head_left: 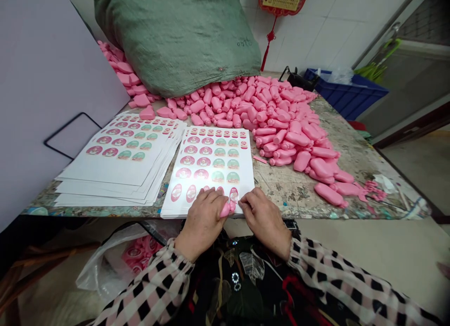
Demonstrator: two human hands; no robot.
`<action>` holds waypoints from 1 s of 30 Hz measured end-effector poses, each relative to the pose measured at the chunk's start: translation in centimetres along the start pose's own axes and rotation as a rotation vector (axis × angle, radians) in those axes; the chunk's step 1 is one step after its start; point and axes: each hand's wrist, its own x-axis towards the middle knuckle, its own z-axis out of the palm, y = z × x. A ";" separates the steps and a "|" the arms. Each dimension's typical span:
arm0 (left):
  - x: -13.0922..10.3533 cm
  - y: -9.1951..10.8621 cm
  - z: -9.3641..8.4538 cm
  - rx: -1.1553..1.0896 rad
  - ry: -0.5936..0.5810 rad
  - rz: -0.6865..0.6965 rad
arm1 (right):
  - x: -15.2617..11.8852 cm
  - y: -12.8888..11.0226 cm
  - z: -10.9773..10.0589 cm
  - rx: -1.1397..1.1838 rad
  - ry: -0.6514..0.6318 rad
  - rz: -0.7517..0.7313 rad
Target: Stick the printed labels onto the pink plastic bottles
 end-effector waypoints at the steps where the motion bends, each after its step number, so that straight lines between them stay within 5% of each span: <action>1: 0.0 0.0 0.0 -0.001 -0.001 0.000 | 0.0 0.0 0.0 -0.005 0.000 0.000; 19: -0.1 -0.1 -0.5 0.000 -0.027 0.026 | 3.5 0.8 0.2 -0.090 0.078 0.025; 30: -0.1 0.0 -0.5 -0.001 -0.023 0.030 | 2.2 0.9 -0.8 -0.043 0.016 0.003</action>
